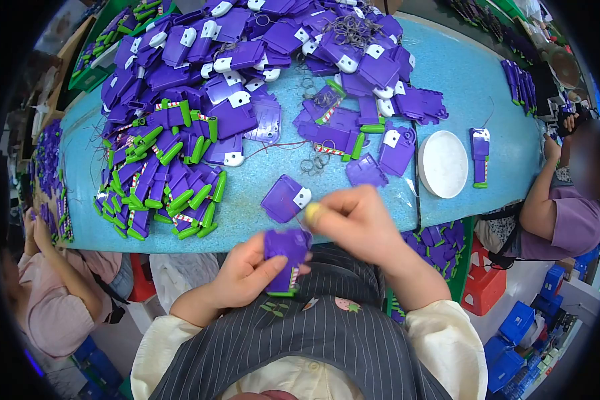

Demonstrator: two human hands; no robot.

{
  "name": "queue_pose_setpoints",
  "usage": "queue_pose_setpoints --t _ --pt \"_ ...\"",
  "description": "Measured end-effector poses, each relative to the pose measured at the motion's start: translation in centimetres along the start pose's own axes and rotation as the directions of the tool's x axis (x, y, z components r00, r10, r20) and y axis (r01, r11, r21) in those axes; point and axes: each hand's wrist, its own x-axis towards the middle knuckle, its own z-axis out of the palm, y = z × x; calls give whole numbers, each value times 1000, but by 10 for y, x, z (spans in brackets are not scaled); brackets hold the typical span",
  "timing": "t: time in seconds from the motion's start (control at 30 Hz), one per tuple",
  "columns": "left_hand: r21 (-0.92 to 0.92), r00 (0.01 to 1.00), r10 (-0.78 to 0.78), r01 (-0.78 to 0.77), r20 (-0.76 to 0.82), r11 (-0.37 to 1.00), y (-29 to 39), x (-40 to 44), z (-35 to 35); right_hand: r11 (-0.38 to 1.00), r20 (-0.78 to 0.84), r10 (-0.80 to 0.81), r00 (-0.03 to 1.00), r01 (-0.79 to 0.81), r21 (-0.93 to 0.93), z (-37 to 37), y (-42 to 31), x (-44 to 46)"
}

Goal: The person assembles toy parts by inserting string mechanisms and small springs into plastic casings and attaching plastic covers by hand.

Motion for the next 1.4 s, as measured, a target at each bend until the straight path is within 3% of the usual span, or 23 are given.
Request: queue_pose_setpoints --t 0.03,0.1,0.13,0.2,0.3,0.37,0.43,0.47,0.5,0.57,0.6,0.63,0.7,0.73,0.77,0.83,0.9,1.13,1.17,1.23,1.3,1.33,1.4 --pt "4 1000 3 -3 3 1000 -1 -1 3 985 -103 -155 983 147 -87 -6 0 1" --pt "-108 1000 5 -6 -14 994 -2 -4 9 949 -321 -275 906 203 -241 -13 -2 6" --pt "-104 1000 7 -9 -18 995 -2 -5 11 948 -318 -279 906 208 -239 -15 -5 13" --pt "-185 997 36 -50 -74 981 1 -11 14 533 -309 -587 748 70 -843 -14 -15 32" --pt "-194 986 97 -123 -139 973 3 -14 20 499 -262 -518 814 39 -866 -15 -1 55" --pt "-187 951 142 -198 -274 962 1 -16 20 558 -263 -522 811 92 -825 -15 -8 49" --pt "-160 927 179 -241 -329 957 -1 -17 15 854 -355 -494 794 366 -370 -21 -14 35" --pt "-133 886 255 -327 -387 936 -1 -14 11 840 -443 -542 714 462 -283 -18 -15 29" --pt "-105 838 325 -407 -439 907 0 -11 9 839 -444 -544 712 460 -290 -21 -7 31" --pt "-143 848 321 -412 -422 900 3 -1 9 590 -274 -634 723 223 -776 -29 15 35" --pt "-165 869 299 -387 -396 907 5 6 11 581 -302 -706 641 280 -764 -27 14 30" --pt "-190 883 283 -371 -374 909 6 15 13 572 -301 -711 636 273 -773 -27 6 26" --pt "-239 904 249 -342 -347 909 10 31 14 704 -386 -670 634 377 -603 -21 -7 12" --pt "-328 914 232 -343 -333 880 13 39 13 808 -392 -556 733 366 -462 -22 -3 11" --pt "-411 921 219 -344 -323 844 16 46 12 807 -393 -557 732 365 -464 -20 -3 8" --pt "-460 925 225 -350 -305 816 22 55 8 923 -376 -357 855 385 0 -15 -2 4" --pt "-495 946 243 -320 -216 808 24 59 5 923 -336 -378 863 378 -69 -14 7 3" --pt "-413 933 250 -341 -259 845 26 58 3 901 -370 -404 837 433 -4 -7 15 0" --pt "-412 933 250 -341 -261 845 26 57 5 886 -357 -458 814 454 -100 -9 21 0" --pt "-212 900 318 -387 -296 897 27 56 9 860 -339 -510 791 472 -193 -11 22 -2" --pt "-98 869 390 -436 -304 895 23 53 22 945 -380 -302 874 326 -2 -11 14 -6" --pt "14 835 461 -480 -301 877 22 53 27 944 -387 -304 870 329 -1 -13 14 -8" --pt "-38 880 393 -417 -267 908 25 53 20 904 -329 -415 848 342 -258 -19 13 -11"
